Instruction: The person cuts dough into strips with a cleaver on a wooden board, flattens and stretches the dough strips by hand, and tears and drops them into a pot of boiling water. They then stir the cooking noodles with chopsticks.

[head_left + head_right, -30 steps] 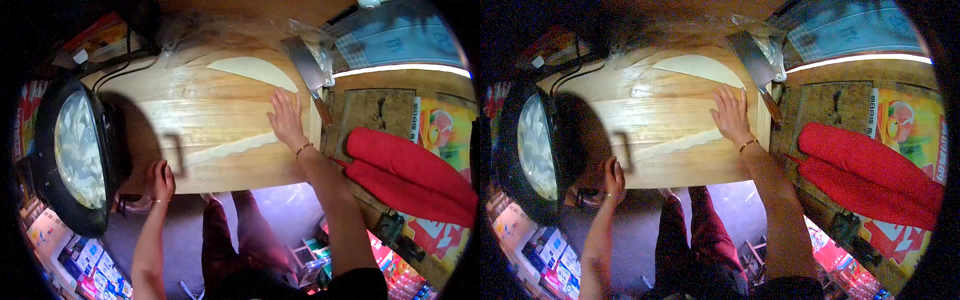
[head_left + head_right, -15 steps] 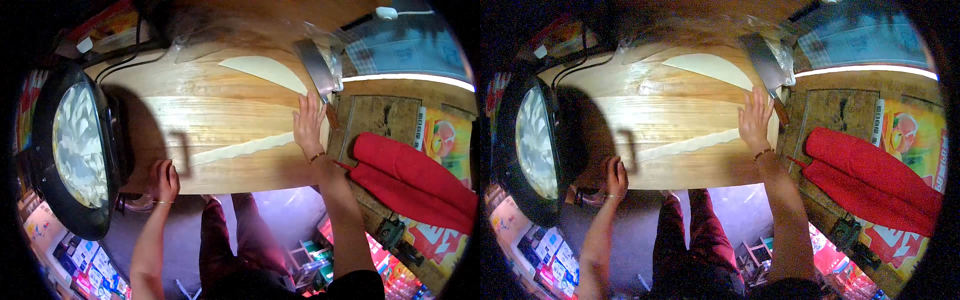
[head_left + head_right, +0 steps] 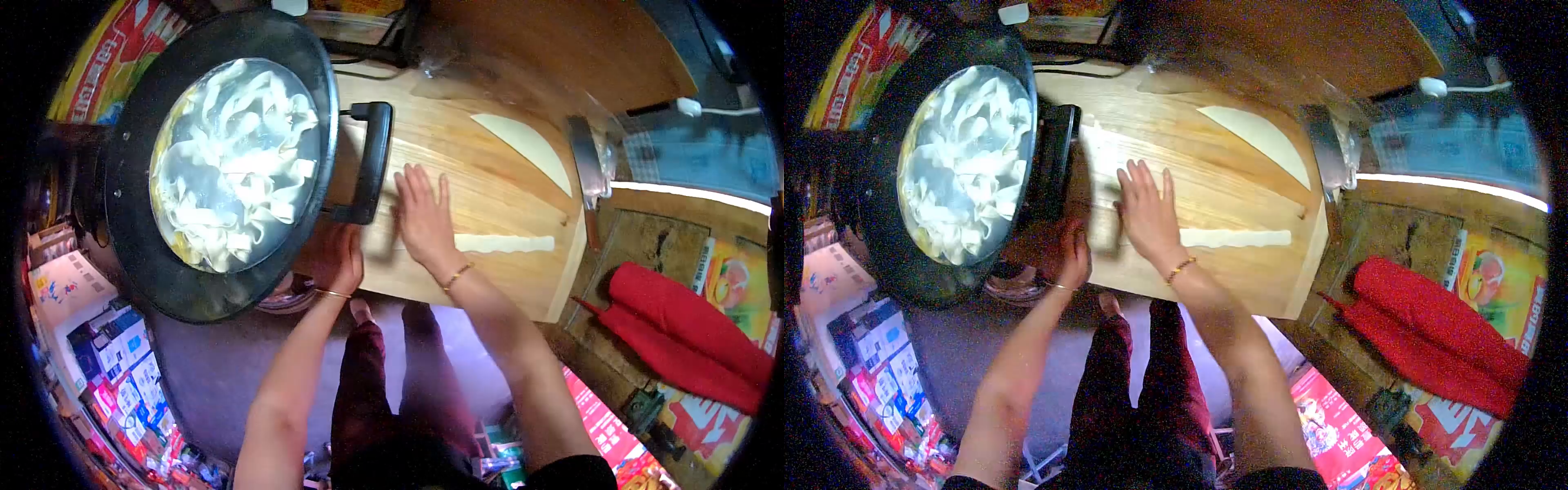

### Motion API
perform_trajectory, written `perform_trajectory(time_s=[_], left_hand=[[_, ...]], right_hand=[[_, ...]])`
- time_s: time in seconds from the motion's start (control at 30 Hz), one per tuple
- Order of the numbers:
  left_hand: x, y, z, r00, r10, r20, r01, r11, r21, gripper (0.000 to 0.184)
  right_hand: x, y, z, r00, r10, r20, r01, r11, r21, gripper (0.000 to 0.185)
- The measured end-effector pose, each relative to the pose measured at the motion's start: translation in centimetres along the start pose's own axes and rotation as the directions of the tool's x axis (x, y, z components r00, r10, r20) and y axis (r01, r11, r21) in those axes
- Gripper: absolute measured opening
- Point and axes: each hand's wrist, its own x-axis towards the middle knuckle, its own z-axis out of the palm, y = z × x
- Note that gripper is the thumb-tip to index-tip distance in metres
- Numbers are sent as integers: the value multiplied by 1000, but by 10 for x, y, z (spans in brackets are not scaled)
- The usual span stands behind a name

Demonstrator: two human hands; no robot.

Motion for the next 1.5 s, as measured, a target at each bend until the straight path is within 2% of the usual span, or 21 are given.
perform_trajectory(time_s=[0.1,0.13,0.17,0.23,0.3,0.5,0.6,0.63,0.67,0.7,0.77,0.87,0.93,0.97,1.03,1.07,1.17,1.3,1.37,1.43,1.5], left_hand=[[-17,-16,12,997,-34,73,30,998,50,22],[-24,-22,21,991,13,134,-24,996,83,23],[-30,-28,28,989,-22,145,19,1000,20,22],[-7,-6,8,982,-92,167,110,988,-104,22],[-11,-9,6,981,-113,156,135,982,-134,22],[-5,-2,11,991,-97,89,108,986,-127,20],[-10,-15,19,999,-32,36,35,996,-79,24],[8,8,-4,1000,-25,18,27,997,-70,24],[15,39,-29,928,-304,214,342,924,-170,26],[18,65,-48,745,-515,424,632,748,-201,27],[13,83,-42,916,-339,215,389,884,-261,29],[9,94,-17,905,-414,99,425,889,-172,26],[23,108,-18,805,-575,144,590,803,-91,22],[27,110,-15,806,-577,135,590,802,-92,22],[31,114,-7,690,-695,200,717,694,-60,19],[32,120,-3,667,-728,157,742,668,-54,16],[24,112,14,721,-686,92,685,727,49,15],[26,125,12,810,-586,12,580,805,125,10],[30,135,5,845,-534,-23,532,836,137,7],[40,151,-12,793,-583,177,609,757,-236,8],[46,173,-30,842,-492,223,539,739,-404,18]], right_hand=[[8,-7,10,999,-11,34,15,993,-115,46],[5,-9,7,998,11,60,-1,987,-163,46],[6,-13,6,998,14,57,-5,985,-170,46],[7,-19,5,999,54,-4,-54,999,-6,46],[8,-26,8,998,43,37,-41,998,-50,42],[5,-32,17,992,9,-128,-15,999,-44,35],[0,-33,11,982,106,-157,-68,971,230,36],[4,-29,3,975,163,-149,-102,932,349,36],[1,-18,-8,976,132,-175,-75,950,302,34],[-7,-4,-22,960,224,-171,-130,891,435,33],[-27,27,-51,922,379,-78,-258,751,608,29],[-71,61,-73,891,453,36,-375,686,623,20],[-96,76,-68,896,436,80,-384,672,633,19],[-106,80,-65,896,426,125,-402,657,638,17],[-117,81,-69,916,385,110,-367,697,616,17],[-121,80,-68,911,393,127,-375,657,655,16],[-122,74,-72,909,361,209,-404,633,660,15],[-104,62,-88,942,283,182,-330,671,664,17],[-92,60,-80,945,263,192,-319,628,710,25],[-70,56,-78,1000,18,-15,-5,784,621,36],[-50,55,-88,972,-231,41,163,789,593,45]])
